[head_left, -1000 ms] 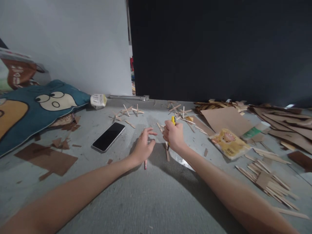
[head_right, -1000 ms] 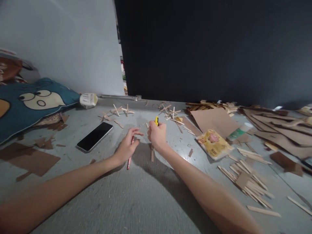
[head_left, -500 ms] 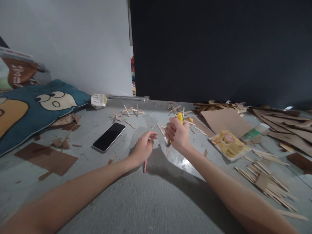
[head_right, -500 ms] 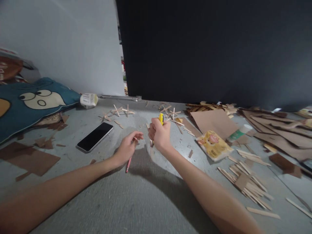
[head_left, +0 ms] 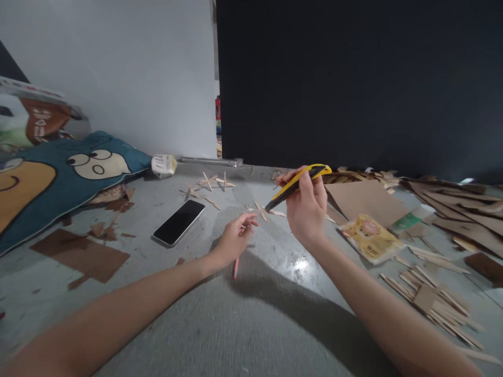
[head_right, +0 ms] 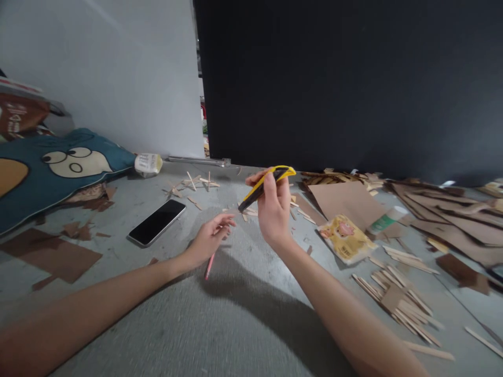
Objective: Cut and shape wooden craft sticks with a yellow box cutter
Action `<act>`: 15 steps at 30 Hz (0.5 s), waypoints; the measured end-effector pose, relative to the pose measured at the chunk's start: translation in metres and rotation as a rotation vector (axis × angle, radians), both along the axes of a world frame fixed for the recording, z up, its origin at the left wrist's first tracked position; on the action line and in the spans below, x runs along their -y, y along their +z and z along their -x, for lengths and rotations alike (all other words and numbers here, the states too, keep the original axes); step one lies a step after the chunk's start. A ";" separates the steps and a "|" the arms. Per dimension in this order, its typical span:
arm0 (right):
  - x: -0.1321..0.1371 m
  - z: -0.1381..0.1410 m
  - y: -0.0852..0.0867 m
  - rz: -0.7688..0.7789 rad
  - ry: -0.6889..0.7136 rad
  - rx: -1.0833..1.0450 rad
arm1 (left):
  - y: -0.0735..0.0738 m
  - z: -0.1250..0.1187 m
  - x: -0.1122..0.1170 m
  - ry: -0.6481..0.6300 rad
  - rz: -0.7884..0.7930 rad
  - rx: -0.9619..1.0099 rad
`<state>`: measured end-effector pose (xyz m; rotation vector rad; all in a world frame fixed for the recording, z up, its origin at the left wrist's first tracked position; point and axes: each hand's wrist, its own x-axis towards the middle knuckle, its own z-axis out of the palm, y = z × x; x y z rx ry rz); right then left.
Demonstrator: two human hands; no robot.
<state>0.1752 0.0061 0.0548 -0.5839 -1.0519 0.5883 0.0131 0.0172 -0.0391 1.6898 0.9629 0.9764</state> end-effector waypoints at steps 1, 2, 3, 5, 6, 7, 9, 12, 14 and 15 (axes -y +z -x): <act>0.000 -0.001 -0.001 0.001 -0.068 0.075 | 0.000 0.000 0.000 -0.007 0.012 0.014; 0.000 -0.002 -0.002 0.013 -0.143 0.147 | -0.001 0.001 -0.001 -0.012 0.023 0.028; 0.001 -0.003 -0.003 0.031 -0.212 0.211 | -0.002 0.001 -0.001 -0.015 0.033 0.042; 0.003 -0.007 -0.004 0.071 -0.281 0.284 | -0.004 0.001 -0.002 -0.020 0.045 0.067; 0.005 -0.010 -0.005 0.081 -0.282 0.293 | -0.005 0.001 -0.003 -0.019 0.046 0.075; 0.008 -0.013 -0.005 0.083 -0.270 0.297 | -0.005 0.000 -0.004 -0.014 0.047 0.082; 0.015 -0.019 -0.007 0.079 -0.249 0.315 | -0.006 0.000 -0.006 0.009 0.055 0.090; 0.031 -0.028 -0.017 0.083 -0.265 0.369 | -0.005 -0.002 -0.008 0.051 0.070 0.098; 0.043 -0.034 -0.028 0.075 -0.285 0.379 | -0.004 -0.003 -0.008 0.068 0.081 0.104; 0.050 -0.036 -0.035 0.057 -0.313 0.372 | -0.004 -0.004 -0.007 0.072 0.087 0.108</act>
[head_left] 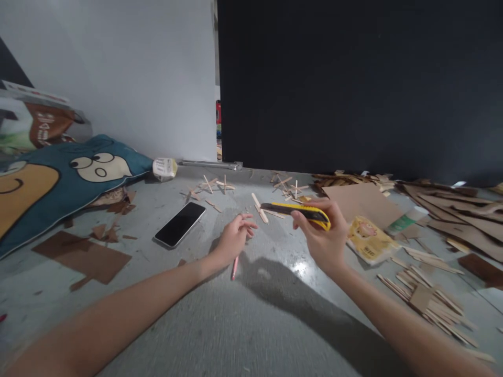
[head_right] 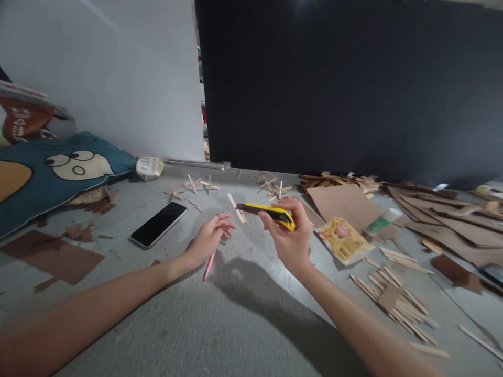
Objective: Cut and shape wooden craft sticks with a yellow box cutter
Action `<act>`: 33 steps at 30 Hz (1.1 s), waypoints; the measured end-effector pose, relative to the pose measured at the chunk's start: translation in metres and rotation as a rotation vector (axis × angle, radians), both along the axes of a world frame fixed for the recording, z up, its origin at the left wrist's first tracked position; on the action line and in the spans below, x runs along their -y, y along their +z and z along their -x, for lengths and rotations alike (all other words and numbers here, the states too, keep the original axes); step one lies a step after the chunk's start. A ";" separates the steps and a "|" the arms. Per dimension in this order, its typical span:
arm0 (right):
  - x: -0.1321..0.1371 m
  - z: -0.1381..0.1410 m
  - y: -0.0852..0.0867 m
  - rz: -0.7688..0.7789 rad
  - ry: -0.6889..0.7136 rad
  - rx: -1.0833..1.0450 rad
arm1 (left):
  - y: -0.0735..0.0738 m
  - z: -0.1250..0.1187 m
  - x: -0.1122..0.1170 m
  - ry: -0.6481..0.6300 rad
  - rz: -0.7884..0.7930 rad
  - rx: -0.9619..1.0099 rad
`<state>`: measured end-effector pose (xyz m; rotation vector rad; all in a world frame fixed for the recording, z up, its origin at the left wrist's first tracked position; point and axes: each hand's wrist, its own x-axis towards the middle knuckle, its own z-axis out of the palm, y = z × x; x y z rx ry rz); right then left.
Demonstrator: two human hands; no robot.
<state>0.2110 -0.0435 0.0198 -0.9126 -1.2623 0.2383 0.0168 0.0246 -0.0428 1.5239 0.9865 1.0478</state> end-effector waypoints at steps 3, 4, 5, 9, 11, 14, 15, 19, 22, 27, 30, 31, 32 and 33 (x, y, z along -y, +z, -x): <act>0.018 -0.004 -0.020 -0.031 -0.037 0.015 | 0.002 0.000 0.003 -0.014 0.009 0.001; 0.023 -0.004 -0.026 -0.023 -0.036 0.048 | 0.002 0.000 0.005 -0.034 0.010 -0.003; 0.027 -0.004 -0.031 -0.003 -0.013 0.094 | 0.003 0.000 0.007 -0.058 0.012 -0.007; 0.038 -0.002 -0.045 0.075 0.054 0.234 | 0.007 0.002 0.016 -0.180 -0.014 -0.025; 0.039 -0.002 -0.048 0.078 0.074 0.260 | 0.009 0.004 0.019 -0.213 -0.050 -0.045; 0.038 -0.001 -0.051 0.098 0.101 0.277 | 0.012 0.006 0.022 -0.222 -0.067 -0.066; 0.038 -0.001 -0.051 0.104 0.105 0.285 | 0.012 0.006 0.022 -0.221 -0.063 -0.071; 0.041 -0.001 -0.051 0.110 0.081 0.345 | 0.013 0.006 0.022 -0.222 -0.050 -0.075; 0.045 0.000 -0.051 0.133 0.058 0.409 | 0.014 0.006 0.021 -0.199 -0.059 -0.107; 0.048 -0.001 -0.053 0.095 -0.015 0.682 | 0.016 0.005 0.022 -0.195 -0.085 -0.161; 0.048 0.000 -0.055 0.148 -0.071 0.798 | 0.017 0.006 0.024 -0.197 -0.106 -0.202; 0.048 0.001 -0.055 0.170 -0.078 0.806 | 0.018 0.006 0.024 -0.199 -0.112 -0.220; 0.049 0.002 -0.055 0.187 -0.075 0.800 | 0.018 0.006 0.025 -0.203 -0.118 -0.236; 0.049 0.003 -0.055 0.195 -0.064 0.780 | 0.019 0.006 0.025 -0.207 -0.122 -0.249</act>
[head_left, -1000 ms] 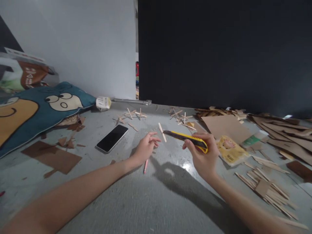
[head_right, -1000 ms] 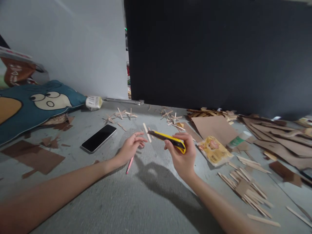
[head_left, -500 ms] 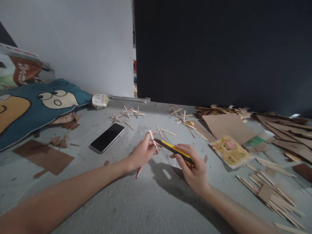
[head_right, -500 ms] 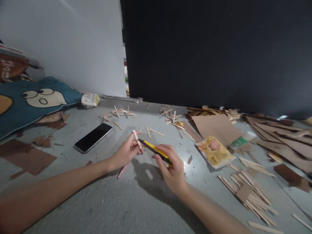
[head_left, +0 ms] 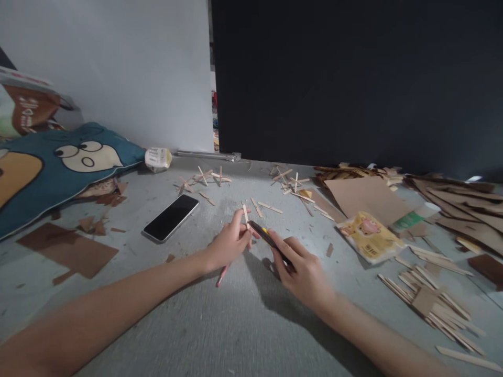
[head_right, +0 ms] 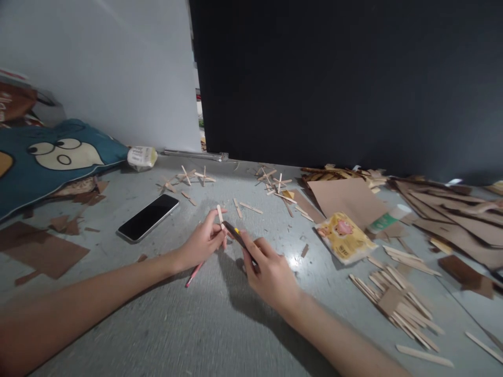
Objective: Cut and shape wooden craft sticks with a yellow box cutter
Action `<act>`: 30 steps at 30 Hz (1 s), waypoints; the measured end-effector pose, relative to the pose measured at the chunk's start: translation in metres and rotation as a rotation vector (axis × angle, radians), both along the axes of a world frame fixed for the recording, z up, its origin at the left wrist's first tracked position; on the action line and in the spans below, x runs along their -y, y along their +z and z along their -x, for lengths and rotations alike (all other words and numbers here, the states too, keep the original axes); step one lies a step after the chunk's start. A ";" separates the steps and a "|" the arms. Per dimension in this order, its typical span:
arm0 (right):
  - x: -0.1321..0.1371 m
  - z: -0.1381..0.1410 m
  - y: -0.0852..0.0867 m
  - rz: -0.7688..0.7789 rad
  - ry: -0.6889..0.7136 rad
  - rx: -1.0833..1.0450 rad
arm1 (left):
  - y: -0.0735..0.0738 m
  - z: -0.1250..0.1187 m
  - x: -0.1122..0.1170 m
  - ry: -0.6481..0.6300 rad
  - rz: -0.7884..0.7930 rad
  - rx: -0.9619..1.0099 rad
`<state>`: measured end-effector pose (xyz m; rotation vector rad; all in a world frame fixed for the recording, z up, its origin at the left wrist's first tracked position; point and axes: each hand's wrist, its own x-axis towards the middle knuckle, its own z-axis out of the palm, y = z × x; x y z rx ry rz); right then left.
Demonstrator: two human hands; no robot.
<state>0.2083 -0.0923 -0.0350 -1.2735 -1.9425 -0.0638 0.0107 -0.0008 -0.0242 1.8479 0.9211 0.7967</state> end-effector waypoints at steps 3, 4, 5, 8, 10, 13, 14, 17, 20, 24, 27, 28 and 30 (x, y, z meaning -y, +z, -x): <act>0.001 0.004 0.003 0.031 0.044 -0.093 | 0.000 -0.001 0.000 0.005 -0.016 -0.004; 0.001 0.006 0.004 0.047 0.056 -0.118 | 0.000 -0.001 0.000 0.005 -0.016 0.000; 0.001 0.007 0.004 0.066 0.065 -0.136 | 0.000 -0.002 0.000 0.003 -0.011 0.002; 0.003 0.012 0.003 0.098 0.066 -0.134 | 0.001 -0.002 0.000 -0.019 0.020 -0.002; 0.004 0.014 0.002 0.092 0.052 -0.098 | 0.001 -0.001 0.001 -0.035 0.017 -0.018; 0.007 0.013 0.001 0.092 0.046 -0.048 | 0.003 0.001 0.003 -0.057 -0.015 -0.059; 0.007 0.012 0.001 0.100 0.051 -0.042 | 0.003 0.001 0.003 -0.058 -0.022 -0.074; 0.007 0.010 0.006 0.126 0.070 -0.046 | 0.003 0.001 0.004 -0.054 -0.028 -0.098; 0.006 0.010 0.009 0.148 0.087 -0.050 | 0.003 -0.002 0.004 -0.061 -0.006 -0.057; 0.006 0.013 0.009 0.126 0.077 -0.044 | 0.003 -0.003 0.003 -0.086 0.036 0.018; 0.007 0.014 0.010 0.120 0.070 -0.045 | 0.004 -0.001 0.003 -0.081 -0.005 0.000; 0.007 0.013 0.011 0.131 0.070 -0.044 | 0.004 -0.001 0.003 -0.077 -0.019 -0.013; 0.007 0.012 0.014 0.156 0.072 -0.041 | 0.004 -0.001 0.003 -0.080 -0.029 -0.027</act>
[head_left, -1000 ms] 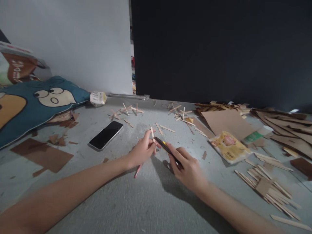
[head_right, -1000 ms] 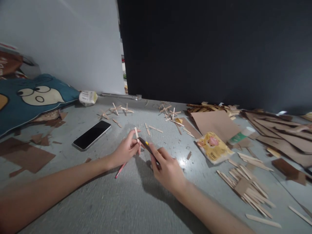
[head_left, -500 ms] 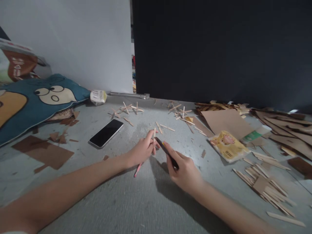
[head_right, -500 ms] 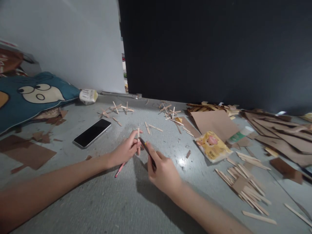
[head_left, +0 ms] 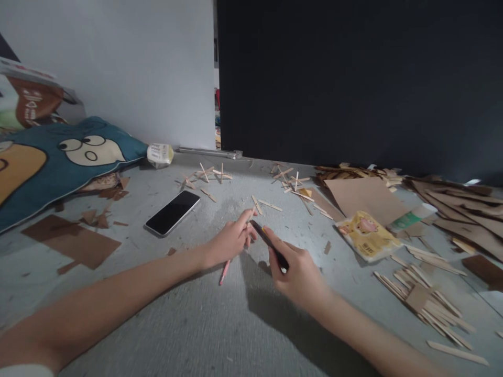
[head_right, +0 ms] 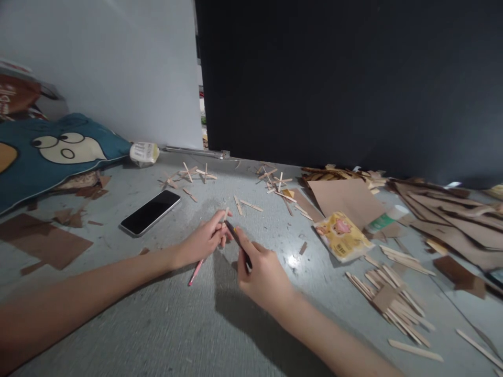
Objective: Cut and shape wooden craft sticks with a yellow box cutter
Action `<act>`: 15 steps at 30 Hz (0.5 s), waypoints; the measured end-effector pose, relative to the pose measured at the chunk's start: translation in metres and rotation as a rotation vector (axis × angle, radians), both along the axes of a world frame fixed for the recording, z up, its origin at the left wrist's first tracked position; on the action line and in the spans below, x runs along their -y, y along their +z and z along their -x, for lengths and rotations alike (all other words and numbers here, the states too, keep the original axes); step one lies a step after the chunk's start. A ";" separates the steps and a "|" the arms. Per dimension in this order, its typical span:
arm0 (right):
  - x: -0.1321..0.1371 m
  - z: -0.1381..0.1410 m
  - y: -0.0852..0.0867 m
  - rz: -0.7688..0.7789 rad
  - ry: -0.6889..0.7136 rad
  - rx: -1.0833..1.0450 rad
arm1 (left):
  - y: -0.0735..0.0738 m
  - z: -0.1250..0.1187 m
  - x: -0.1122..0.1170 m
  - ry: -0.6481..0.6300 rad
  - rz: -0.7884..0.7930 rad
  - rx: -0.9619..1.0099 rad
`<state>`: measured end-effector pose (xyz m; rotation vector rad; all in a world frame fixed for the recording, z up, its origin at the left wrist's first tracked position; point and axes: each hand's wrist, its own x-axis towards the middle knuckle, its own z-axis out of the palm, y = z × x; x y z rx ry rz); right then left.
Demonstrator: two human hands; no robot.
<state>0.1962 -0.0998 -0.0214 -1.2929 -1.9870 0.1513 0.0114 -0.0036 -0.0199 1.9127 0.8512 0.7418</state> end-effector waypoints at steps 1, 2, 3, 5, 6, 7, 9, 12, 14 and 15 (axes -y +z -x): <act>0.000 0.000 0.001 0.007 0.001 0.000 | 0.000 0.000 0.000 -0.003 0.002 0.002; 0.000 0.000 0.001 0.011 0.001 0.000 | -0.001 -0.001 0.001 -0.006 0.011 0.010; 0.000 0.001 0.001 0.012 0.001 0.000 | -0.002 -0.002 0.001 -0.005 0.022 0.018; 0.000 0.003 -0.001 0.000 -0.004 0.003 | -0.003 -0.003 0.002 0.011 0.045 0.028; 0.000 0.005 -0.002 -0.008 -0.008 0.010 | -0.003 -0.003 0.003 0.021 0.052 0.028; 0.000 0.007 -0.003 -0.015 -0.013 0.017 | -0.003 -0.003 0.003 0.029 0.055 0.024; 0.001 0.008 -0.004 -0.020 -0.017 0.025 | -0.003 -0.001 0.003 0.033 0.039 0.014; 0.001 0.006 0.001 0.008 -0.006 0.020 | -0.003 0.002 0.001 0.019 0.015 0.005; 0.001 0.004 0.005 0.030 0.003 0.017 | -0.004 0.002 0.001 0.010 0.026 0.014; 0.000 0.003 0.006 0.036 0.004 0.019 | -0.005 0.001 0.001 0.009 0.037 0.021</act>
